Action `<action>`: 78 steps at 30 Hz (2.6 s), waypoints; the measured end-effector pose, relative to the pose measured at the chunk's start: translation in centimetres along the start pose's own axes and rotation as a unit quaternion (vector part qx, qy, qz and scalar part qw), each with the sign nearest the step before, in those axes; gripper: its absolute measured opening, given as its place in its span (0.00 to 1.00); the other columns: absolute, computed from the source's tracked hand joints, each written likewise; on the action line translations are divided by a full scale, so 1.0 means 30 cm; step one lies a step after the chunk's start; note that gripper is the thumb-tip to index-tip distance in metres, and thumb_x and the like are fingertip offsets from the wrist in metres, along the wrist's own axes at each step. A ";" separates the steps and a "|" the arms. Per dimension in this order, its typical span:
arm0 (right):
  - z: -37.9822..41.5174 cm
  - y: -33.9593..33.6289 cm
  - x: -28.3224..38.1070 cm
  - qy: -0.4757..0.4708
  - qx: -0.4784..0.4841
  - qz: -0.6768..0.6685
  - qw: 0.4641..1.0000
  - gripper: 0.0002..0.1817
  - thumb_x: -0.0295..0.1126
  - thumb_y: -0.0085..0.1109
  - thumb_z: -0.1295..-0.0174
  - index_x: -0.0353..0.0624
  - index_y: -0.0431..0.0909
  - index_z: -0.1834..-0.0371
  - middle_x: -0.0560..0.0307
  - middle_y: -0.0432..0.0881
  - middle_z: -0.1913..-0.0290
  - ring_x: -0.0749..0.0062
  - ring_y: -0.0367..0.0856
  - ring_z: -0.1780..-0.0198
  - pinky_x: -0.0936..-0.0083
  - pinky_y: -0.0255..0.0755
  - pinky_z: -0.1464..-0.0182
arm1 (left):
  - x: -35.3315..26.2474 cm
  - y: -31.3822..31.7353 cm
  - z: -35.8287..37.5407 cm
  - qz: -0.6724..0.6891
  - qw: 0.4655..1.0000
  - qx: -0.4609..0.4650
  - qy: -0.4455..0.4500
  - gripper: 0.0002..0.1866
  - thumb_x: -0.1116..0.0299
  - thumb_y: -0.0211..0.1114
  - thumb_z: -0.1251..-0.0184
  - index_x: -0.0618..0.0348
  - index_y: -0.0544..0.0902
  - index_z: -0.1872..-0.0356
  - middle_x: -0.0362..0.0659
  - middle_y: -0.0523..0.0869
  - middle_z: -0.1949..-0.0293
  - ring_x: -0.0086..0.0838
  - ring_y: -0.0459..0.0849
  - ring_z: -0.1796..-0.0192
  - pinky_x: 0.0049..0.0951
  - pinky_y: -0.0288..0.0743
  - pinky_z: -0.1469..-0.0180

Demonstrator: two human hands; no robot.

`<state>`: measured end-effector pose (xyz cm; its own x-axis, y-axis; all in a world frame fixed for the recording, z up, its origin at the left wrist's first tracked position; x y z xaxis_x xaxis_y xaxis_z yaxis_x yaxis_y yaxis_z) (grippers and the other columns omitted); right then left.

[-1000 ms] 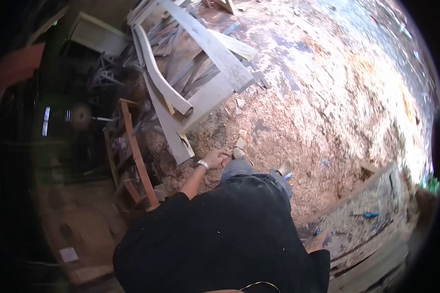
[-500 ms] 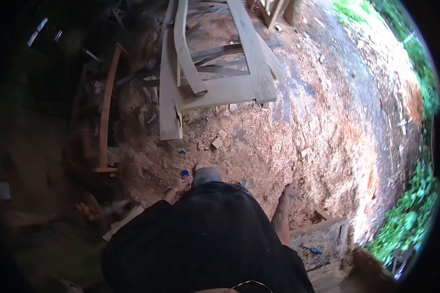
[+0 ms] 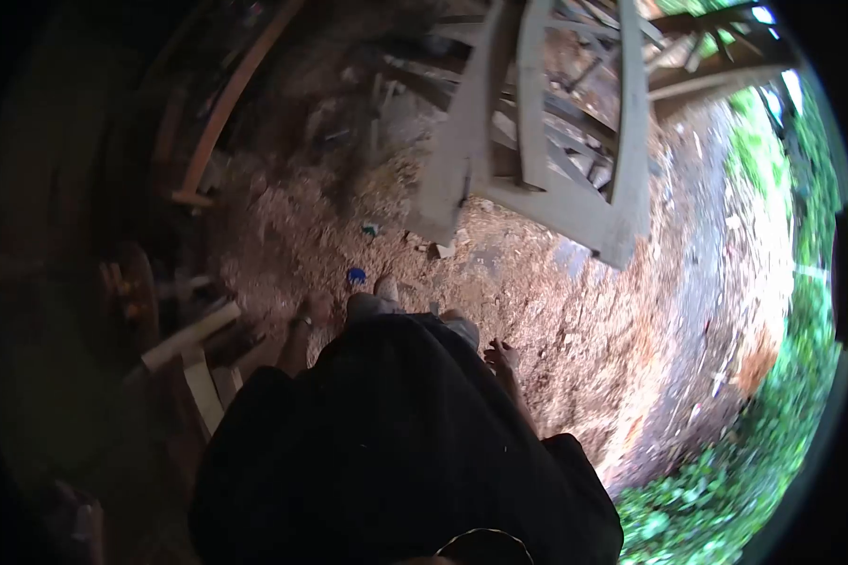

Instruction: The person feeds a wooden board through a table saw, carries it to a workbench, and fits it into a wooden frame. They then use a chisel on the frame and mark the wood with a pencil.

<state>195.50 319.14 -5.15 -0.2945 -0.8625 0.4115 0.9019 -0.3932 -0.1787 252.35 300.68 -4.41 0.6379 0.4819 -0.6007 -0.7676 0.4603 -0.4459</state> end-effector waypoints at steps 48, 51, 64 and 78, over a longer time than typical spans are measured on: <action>1.374 2.954 3.390 -0.581 0.636 -0.335 0.383 0.35 0.57 0.45 0.30 0.27 0.75 0.51 0.37 0.71 0.44 0.52 0.73 0.44 0.65 0.70 0.43 | -0.454 -2.264 -1.809 -0.070 0.994 -0.072 -0.037 0.17 0.60 0.56 0.32 0.54 0.84 0.48 0.52 0.88 0.56 0.48 0.86 0.49 0.41 0.79 0.47; 1.273 2.957 3.506 -0.565 0.614 -0.390 0.390 0.33 0.58 0.45 0.31 0.30 0.76 0.53 0.40 0.70 0.44 0.54 0.72 0.44 0.66 0.68 0.43 | -0.863 -2.495 -1.895 -0.067 0.990 -0.018 0.121 0.13 0.67 0.55 0.33 0.59 0.84 0.53 0.51 0.88 0.58 0.41 0.87 0.53 0.37 0.78 0.49; 0.285 2.986 3.932 -0.443 0.264 -0.375 0.771 0.14 0.39 0.56 0.29 0.39 0.77 0.66 0.62 0.75 0.61 0.80 0.71 0.59 0.78 0.66 0.54 | -1.931 -2.624 -2.362 -0.208 0.919 0.018 0.333 0.13 0.69 0.57 0.31 0.62 0.83 0.51 0.50 0.86 0.54 0.38 0.85 0.51 0.36 0.78 0.47; -0.350 2.018 4.385 -0.386 -0.147 -0.472 0.779 0.11 0.32 0.54 0.33 0.38 0.82 0.65 0.59 0.82 0.69 0.80 0.78 0.69 0.81 0.72 0.66 | -1.994 -2.425 -3.316 -0.147 0.967 0.204 -0.031 0.14 0.67 0.56 0.28 0.60 0.82 0.47 0.51 0.85 0.52 0.34 0.82 0.55 0.33 0.75 0.54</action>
<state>208.03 178.53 28.77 -0.4025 0.2586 0.8781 0.2539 -0.8901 0.3785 263.90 164.20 -2.03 0.8370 0.3244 -0.4407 -0.4732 0.8335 -0.2851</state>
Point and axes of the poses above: each hand's wrist, its own z-axis away from the middle knuckle, its own y-axis out of the palm, x = y × z, the point moved 8 cm from there along -z, towards the middle knuckle
